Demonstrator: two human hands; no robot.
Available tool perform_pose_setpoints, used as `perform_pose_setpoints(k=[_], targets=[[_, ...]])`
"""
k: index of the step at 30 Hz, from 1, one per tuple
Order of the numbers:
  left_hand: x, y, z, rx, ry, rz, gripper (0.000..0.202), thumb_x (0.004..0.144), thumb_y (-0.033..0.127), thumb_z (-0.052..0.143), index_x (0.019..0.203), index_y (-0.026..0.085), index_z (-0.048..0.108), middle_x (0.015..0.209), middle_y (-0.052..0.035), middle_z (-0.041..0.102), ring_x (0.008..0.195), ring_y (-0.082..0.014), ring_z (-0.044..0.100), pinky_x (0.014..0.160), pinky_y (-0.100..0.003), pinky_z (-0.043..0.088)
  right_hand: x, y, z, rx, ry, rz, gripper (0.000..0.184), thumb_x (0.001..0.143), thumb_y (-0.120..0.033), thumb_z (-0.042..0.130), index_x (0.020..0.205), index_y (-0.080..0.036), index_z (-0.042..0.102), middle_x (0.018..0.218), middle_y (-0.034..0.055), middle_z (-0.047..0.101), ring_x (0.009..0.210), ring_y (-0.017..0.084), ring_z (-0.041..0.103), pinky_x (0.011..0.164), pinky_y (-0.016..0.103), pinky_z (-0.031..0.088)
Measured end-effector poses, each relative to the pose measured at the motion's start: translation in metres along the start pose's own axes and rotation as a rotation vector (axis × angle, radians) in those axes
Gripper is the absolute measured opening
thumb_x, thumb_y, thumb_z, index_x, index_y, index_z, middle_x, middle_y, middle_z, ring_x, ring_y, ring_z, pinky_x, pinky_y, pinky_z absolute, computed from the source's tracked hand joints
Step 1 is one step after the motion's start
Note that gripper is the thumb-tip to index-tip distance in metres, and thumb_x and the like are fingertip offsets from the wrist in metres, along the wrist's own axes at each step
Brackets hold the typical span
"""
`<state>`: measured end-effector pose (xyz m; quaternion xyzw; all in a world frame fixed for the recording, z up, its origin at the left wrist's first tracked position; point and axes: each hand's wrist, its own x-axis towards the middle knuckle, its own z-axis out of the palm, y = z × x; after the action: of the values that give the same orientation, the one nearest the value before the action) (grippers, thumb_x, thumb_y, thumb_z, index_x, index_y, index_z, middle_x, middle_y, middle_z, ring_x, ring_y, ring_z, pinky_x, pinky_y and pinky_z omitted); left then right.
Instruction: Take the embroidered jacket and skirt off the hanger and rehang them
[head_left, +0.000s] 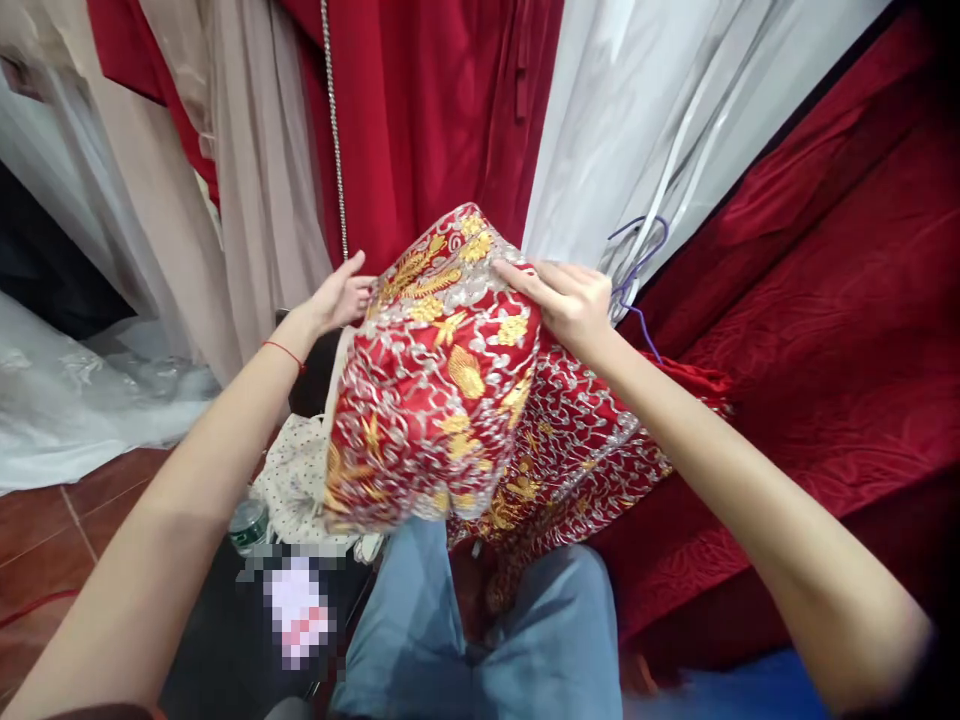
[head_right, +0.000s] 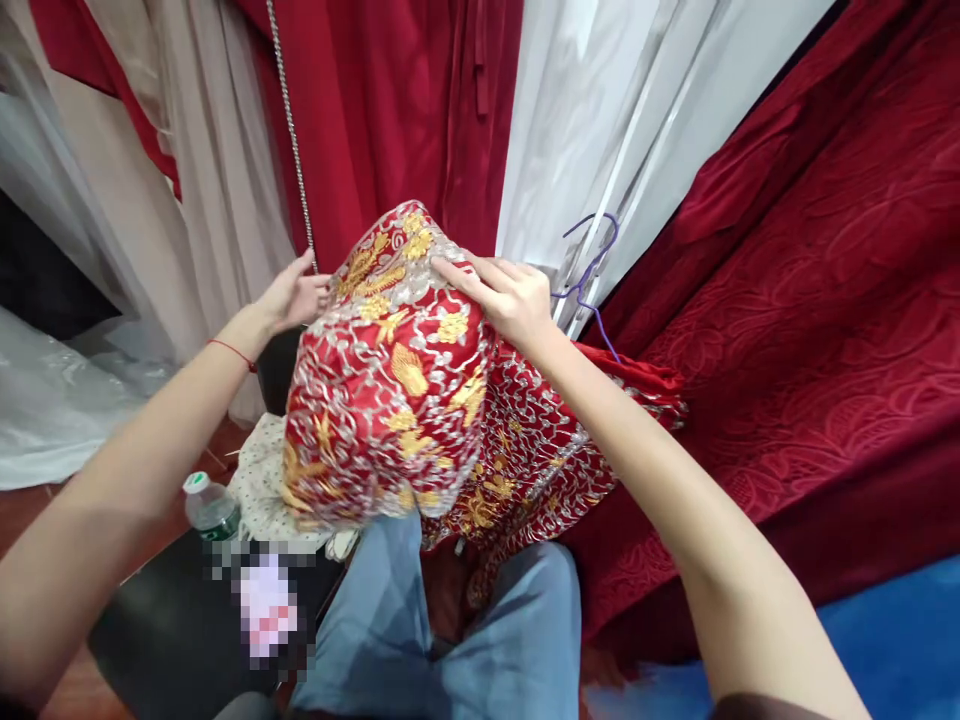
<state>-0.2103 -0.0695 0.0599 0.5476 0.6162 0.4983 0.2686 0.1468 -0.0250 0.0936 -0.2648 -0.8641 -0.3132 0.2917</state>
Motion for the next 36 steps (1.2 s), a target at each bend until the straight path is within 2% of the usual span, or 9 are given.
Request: perform_pose_setpoints(k=[2, 4, 7, 12, 17, 21, 25, 29, 36], targets=[[-0.01, 0.006, 0.027, -0.109, -0.316, -0.1, 0.068, 0.082, 0.073, 0.057, 0.114, 0.014, 0.071, 0.109, -0.016, 0.076, 0.105, -0.0321, 0.071, 0.089, -0.045, 0.056, -0.016, 0.009, -0.006, -0.011, -0.024, -0.012, 0.047, 0.106, -0.03, 0.03, 0.149, -0.036, 0.048, 0.13, 0.004, 0.069, 0.106, 0.018, 0.062, 0.086, 0.034, 0.047], [-0.021, 0.011, 0.059, -0.145, -0.588, -0.167, 0.058, 0.062, 0.052, 0.086, 0.108, 0.018, 0.074, 0.102, -0.0128, 0.078, 0.1, -0.0334, 0.072, 0.088, -0.046, 0.058, -0.029, 0.018, -0.009, -0.032, -0.116, -0.061, 0.047, 0.106, -0.028, 0.031, 0.149, -0.037, 0.049, 0.128, 0.0029, 0.07, 0.102, 0.017, 0.063, 0.085, 0.033, 0.047], [-0.036, 0.018, 0.102, -0.226, -0.763, -0.14, 0.059, 0.054, 0.027, 0.092, 0.11, 0.021, 0.074, 0.108, -0.0104, 0.077, 0.103, -0.032, 0.073, 0.093, -0.047, 0.057, -0.043, 0.033, -0.01, -0.103, -0.349, -0.077, 0.051, 0.101, -0.019, 0.037, 0.148, -0.034, 0.05, 0.11, 0.0026, 0.075, 0.087, 0.015, 0.064, 0.078, 0.03, 0.046], [-0.067, 0.034, 0.169, -0.48, -0.416, -0.153, 0.037, 0.066, 0.024, 0.082, 0.102, 0.016, 0.074, 0.101, -0.0105, 0.078, 0.099, -0.0315, 0.073, 0.093, -0.047, 0.058, -0.073, 0.01, -0.021, -0.125, -0.638, 0.327, 0.038, 0.093, -0.016, 0.044, 0.117, -0.018, 0.074, 0.094, 0.012, 0.076, 0.079, 0.022, 0.068, 0.07, 0.034, 0.047], [-0.122, 0.038, 0.223, -0.597, -0.322, -0.044, 0.029, 0.074, 0.037, 0.077, 0.092, 0.015, 0.073, 0.098, -0.0083, 0.078, 0.105, -0.0291, 0.07, 0.099, -0.041, 0.054, -0.123, -0.091, -0.022, 0.451, -0.183, 0.659, 0.05, 0.103, -0.041, 0.034, 0.138, -0.015, 0.058, 0.126, 0.0176, 0.069, 0.107, 0.028, 0.069, 0.09, 0.043, 0.053], [-0.15, 0.026, 0.237, -0.689, -0.522, -0.138, 0.045, 0.076, 0.061, 0.071, 0.089, 0.018, 0.073, 0.093, -0.0091, 0.077, 0.102, -0.0276, 0.07, 0.092, -0.038, 0.056, -0.159, -0.14, -0.004, 0.786, -0.001, 0.823, 0.057, 0.099, -0.048, 0.046, 0.148, -0.019, 0.046, 0.149, 0.0148, 0.054, 0.137, 0.029, 0.052, 0.114, 0.048, 0.041], [-0.16, 0.0, 0.252, -0.686, -0.58, -0.207, 0.045, 0.073, 0.065, 0.071, 0.081, 0.02, 0.07, 0.082, -0.0065, 0.074, 0.084, -0.0224, 0.07, 0.077, -0.033, 0.057, -0.19, -0.15, 0.015, 0.925, 0.058, 0.871, 0.076, 0.086, -0.045, 0.065, 0.152, -0.016, 0.039, 0.152, 0.0171, 0.049, 0.14, 0.03, 0.049, 0.12, 0.049, 0.036], [-0.159, -0.028, 0.277, -0.538, -0.577, -0.131, 0.037, 0.072, 0.055, 0.075, 0.069, 0.02, 0.061, 0.071, -0.0033, 0.067, 0.066, -0.0167, 0.063, 0.062, -0.029, 0.052, -0.218, -0.146, 0.028, 0.971, 0.06, 0.873, 0.066, 0.089, -0.034, 0.056, 0.151, -0.017, 0.041, 0.153, 0.0159, 0.049, 0.141, 0.028, 0.048, 0.121, 0.05, 0.035], [-0.138, -0.051, 0.3, -0.563, -0.271, -0.064, 0.034, 0.084, 0.056, 0.059, 0.088, 0.022, 0.059, 0.085, -0.0033, 0.069, 0.074, -0.0185, 0.066, 0.069, -0.031, 0.055, -0.246, -0.147, 0.054, 0.724, 0.047, 0.994, 0.055, 0.094, -0.027, 0.042, 0.149, -0.022, 0.049, 0.147, 0.0105, 0.057, 0.138, 0.026, 0.053, 0.119, 0.049, 0.041]])
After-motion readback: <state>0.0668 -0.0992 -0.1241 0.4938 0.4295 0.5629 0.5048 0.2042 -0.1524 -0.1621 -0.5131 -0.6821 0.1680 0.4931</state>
